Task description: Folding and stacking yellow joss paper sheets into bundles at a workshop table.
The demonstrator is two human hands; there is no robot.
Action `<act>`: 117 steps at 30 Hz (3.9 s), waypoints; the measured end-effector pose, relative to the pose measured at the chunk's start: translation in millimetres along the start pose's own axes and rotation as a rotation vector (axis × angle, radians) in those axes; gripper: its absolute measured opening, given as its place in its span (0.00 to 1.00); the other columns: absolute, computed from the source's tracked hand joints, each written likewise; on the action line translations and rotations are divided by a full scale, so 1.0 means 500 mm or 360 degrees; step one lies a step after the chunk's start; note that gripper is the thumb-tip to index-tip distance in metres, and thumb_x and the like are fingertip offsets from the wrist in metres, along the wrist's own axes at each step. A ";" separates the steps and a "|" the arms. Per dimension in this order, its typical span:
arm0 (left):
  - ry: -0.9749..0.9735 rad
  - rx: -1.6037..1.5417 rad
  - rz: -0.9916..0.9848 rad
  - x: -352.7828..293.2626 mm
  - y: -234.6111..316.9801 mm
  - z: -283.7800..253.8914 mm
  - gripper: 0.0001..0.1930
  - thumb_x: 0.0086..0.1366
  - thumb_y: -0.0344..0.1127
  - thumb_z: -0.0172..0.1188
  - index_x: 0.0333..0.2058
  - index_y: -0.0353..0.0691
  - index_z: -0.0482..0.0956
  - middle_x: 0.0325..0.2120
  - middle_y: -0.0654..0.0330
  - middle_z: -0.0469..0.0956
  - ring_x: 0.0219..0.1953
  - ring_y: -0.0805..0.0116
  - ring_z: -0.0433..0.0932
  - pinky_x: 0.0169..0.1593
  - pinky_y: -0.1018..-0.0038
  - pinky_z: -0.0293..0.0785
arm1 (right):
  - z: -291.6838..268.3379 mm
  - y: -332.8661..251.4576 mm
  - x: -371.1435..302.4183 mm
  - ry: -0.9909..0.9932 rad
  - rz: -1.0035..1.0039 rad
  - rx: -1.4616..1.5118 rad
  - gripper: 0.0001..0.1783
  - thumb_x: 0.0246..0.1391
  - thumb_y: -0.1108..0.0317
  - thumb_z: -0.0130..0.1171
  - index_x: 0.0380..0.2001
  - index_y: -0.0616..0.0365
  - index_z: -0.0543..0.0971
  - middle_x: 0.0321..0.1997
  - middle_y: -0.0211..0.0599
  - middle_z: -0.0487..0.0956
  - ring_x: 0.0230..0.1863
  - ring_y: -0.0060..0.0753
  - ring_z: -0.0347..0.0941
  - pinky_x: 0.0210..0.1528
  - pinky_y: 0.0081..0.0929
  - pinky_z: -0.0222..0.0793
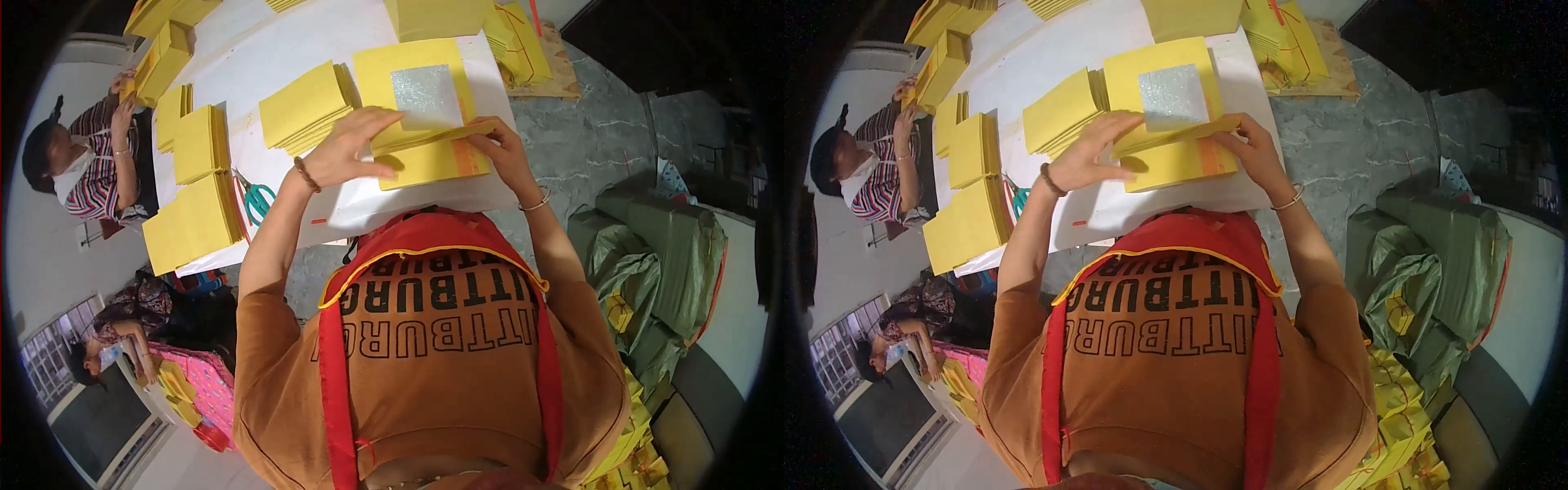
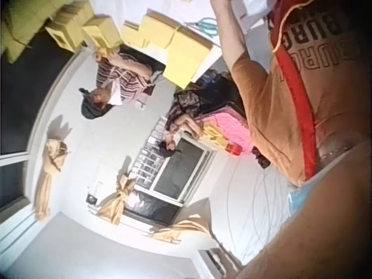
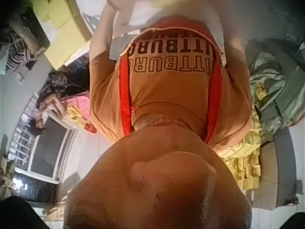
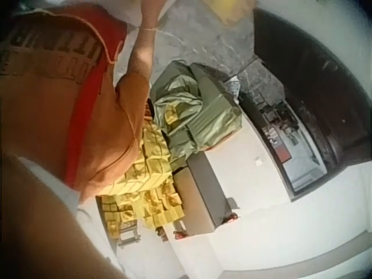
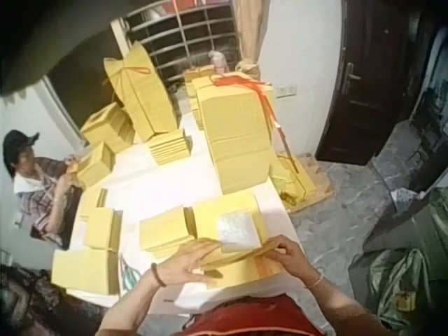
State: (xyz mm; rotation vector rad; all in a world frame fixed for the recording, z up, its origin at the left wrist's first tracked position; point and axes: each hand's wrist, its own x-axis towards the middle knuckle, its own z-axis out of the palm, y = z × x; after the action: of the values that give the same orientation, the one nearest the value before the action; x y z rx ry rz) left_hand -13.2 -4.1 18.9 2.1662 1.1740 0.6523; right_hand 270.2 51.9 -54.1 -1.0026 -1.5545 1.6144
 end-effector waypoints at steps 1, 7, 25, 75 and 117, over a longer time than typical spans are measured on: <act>0.0046 0.0294 -0.0158 -0.007 -0.008 0.008 0.24 0.52 0.32 0.59 0.51 0.41 0.69 0.49 0.51 0.70 0.53 0.54 0.65 0.56 0.64 0.60 | 0.000 0.005 0.002 0.0018 0.0063 0.0090 0.11 0.47 0.72 0.60 0.37 0.58 0.75 0.40 0.30 0.75 0.45 0.23 0.68 0.50 0.22 0.61; 0.0360 0.0749 -0.0070 -0.032 0.027 0.018 0.27 0.46 0.19 0.48 0.47 0.47 0.74 0.46 0.55 0.73 0.47 0.56 0.70 0.49 0.64 0.65 | -0.034 -0.048 0.001 -0.0053 -0.0778 -0.0507 0.12 0.45 0.73 0.61 0.36 0.52 0.77 0.44 0.32 0.76 0.53 0.35 0.66 0.55 0.29 0.59; 0.0375 -0.1060 -0.1207 -0.044 0.003 0.080 0.11 0.61 0.35 0.55 0.38 0.34 0.77 0.23 0.70 0.74 0.22 0.82 0.65 0.25 0.82 0.61 | 0.051 -0.081 -0.011 0.0195 0.0238 0.0039 0.22 0.50 0.71 0.58 0.49 0.65 0.69 0.36 0.35 0.78 0.37 0.19 0.71 0.38 0.17 0.67; 0.0136 0.1248 0.0129 0.053 0.053 0.152 0.29 0.50 0.40 0.57 0.52 0.35 0.66 0.46 0.46 0.69 0.44 0.54 0.70 0.43 0.67 0.68 | 0.032 -0.053 -0.092 0.0017 0.0019 -0.0267 0.24 0.60 0.57 0.43 0.56 0.59 0.64 0.60 0.40 0.64 0.62 0.36 0.58 0.62 0.40 0.48; 0.0059 0.1225 -0.0687 -0.115 -0.169 -0.036 0.44 0.43 0.38 0.65 0.60 0.50 0.53 0.59 0.55 0.55 0.59 0.54 0.55 0.58 0.54 0.51 | 0.018 -0.018 -0.041 0.0193 -0.0189 -0.0330 0.14 0.60 0.65 0.45 0.40 0.62 0.76 0.45 0.36 0.75 0.50 0.28 0.67 0.54 0.24 0.59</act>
State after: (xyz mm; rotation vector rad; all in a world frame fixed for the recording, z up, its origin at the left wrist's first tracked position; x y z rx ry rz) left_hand -102.0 -11.6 -34.8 2.3410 2.0812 0.0340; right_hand 271.5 30.4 -43.7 -1.0740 -1.6890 1.3077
